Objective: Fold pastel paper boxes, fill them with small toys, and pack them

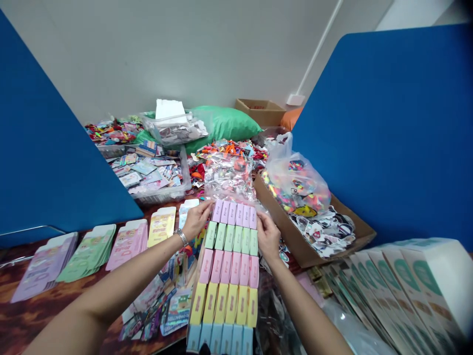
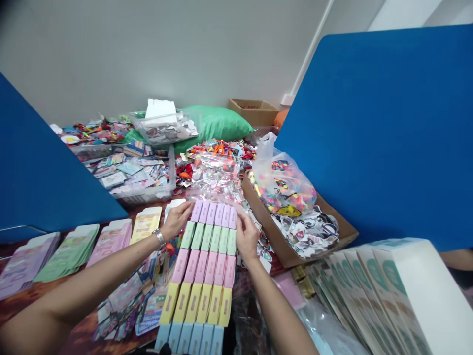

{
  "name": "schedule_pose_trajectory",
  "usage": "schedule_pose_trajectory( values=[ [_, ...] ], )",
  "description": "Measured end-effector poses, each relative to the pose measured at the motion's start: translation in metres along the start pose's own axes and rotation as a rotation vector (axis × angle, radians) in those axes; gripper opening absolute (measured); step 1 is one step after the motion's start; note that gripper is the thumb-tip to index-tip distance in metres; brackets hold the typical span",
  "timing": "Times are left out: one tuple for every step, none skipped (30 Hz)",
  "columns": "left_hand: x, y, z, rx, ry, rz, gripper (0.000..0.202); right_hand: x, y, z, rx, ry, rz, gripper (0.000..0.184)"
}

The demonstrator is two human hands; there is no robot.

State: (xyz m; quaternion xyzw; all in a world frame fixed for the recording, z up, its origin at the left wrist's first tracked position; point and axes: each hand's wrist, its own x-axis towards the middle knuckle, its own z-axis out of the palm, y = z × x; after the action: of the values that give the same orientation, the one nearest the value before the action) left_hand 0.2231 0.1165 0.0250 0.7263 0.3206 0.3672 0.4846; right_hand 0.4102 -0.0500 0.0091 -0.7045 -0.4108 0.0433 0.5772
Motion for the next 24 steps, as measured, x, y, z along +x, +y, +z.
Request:
schedule_pose_trajectory(
  values=[
    [-0.004,0.000,0.000,0.006,0.014,0.016,0.027,-0.003,0.000,0.002,0.053,0.042,0.024,0.034],
    [-0.008,-0.001,0.001,0.010,0.030,0.028,0.027,-0.005,0.000,0.004,0.109,0.079,0.045,0.041],
    [-0.011,-0.002,0.002,0.012,0.049,0.037,0.027,-0.006,-0.002,0.005,0.165,0.107,0.066,0.052],
    [-0.013,-0.004,0.003,0.012,0.069,0.044,0.027,-0.008,-0.003,0.006,0.212,0.121,0.093,0.064],
    [-0.014,-0.005,0.003,0.007,0.087,0.048,0.027,-0.009,-0.005,0.006,0.248,0.121,0.124,0.072],
    [-0.015,-0.007,0.004,0.000,0.102,0.050,0.027,-0.009,-0.007,0.005,0.268,0.109,0.154,0.074],
    [-0.016,-0.008,0.006,-0.012,0.114,0.050,0.028,-0.010,-0.008,0.004,0.268,0.087,0.178,0.068],
    [-0.016,-0.009,0.007,-0.026,0.124,0.046,0.029,-0.010,-0.009,0.002,0.249,0.057,0.189,0.057],
    [-0.017,-0.010,0.008,-0.043,0.132,0.041,0.031,-0.011,-0.010,0.000,0.219,0.028,0.186,0.044],
    [-0.017,-0.011,0.009,-0.062,0.138,0.035,0.032,-0.012,-0.010,-0.003,0.184,0.006,0.172,0.034],
    [-0.018,-0.012,0.011,-0.084,0.141,0.028,0.033,-0.014,-0.010,-0.005,0.151,-0.008,0.155,0.029],
    [-0.019,-0.012,0.012,-0.108,0.143,0.020,0.034,-0.016,-0.010,-0.007,0.126,-0.011,0.140,0.027],
    [-0.019,-0.012,0.013,-0.133,0.143,0.013,0.035,-0.018,-0.010,-0.009,0.113,-0.007,0.129,0.026],
    [-0.019,-0.012,0.013,-0.160,0.142,0.006,0.036,-0.021,-0.010,-0.010,0.115,0.001,0.120,0.026],
    [-0.020,-0.012,0.013,-0.187,0.142,-0.002,0.036,-0.023,-0.010,-0.011,0.126,0.013,0.110,0.025],
    [-0.020,-0.012,0.014,-0.213,0.143,-0.011,0.037,-0.026,-0.009,-0.011,0.144,0.023,0.100,0.025],
    [-0.020,-0.012,0.013,-0.236,0.145,-0.019,0.037,-0.029,-0.008,-0.012,0.166,0.031,0.091,0.025],
    [-0.020,-0.011,0.013,-0.258,0.146,-0.028,0.037,-0.032,-0.007,-0.012,0.186,0.034,0.083,0.025],
    [-0.020,-0.011,0.013,-0.278,0.145,-0.036,0.037,-0.035,-0.004,-0.012,0.200,0.033,0.076,0.026],
    [-0.021,-0.010,0.013,-0.296,0.142,-0.043,0.037,-0.039,-0.001,-0.011,0.203,0.030,0.070,0.026],
    [-0.022,-0.010,0.013,-0.312,0.136,-0.050,0.037,-0.043,0.003,-0.011,0.196,0.022,0.065,0.027],
    [-0.024,-0.010,0.013,-0.327,0.127,-0.058,0.037,-0.048,0.008,-0.011,0.182,0.010,0.063,0.028],
    [-0.026,-0.010,0.014,-0.340,0.117,-0.066,0.037,-0.053,0.012,-0.010,0.167,-0.001,0.065,0.029],
    [-0.029,-0.011,0.014,-0.352,0.106,-0.074,0.038,-0.058,0.017,-0.010,0.153,-0.013,0.070,0.030]
  ],
)
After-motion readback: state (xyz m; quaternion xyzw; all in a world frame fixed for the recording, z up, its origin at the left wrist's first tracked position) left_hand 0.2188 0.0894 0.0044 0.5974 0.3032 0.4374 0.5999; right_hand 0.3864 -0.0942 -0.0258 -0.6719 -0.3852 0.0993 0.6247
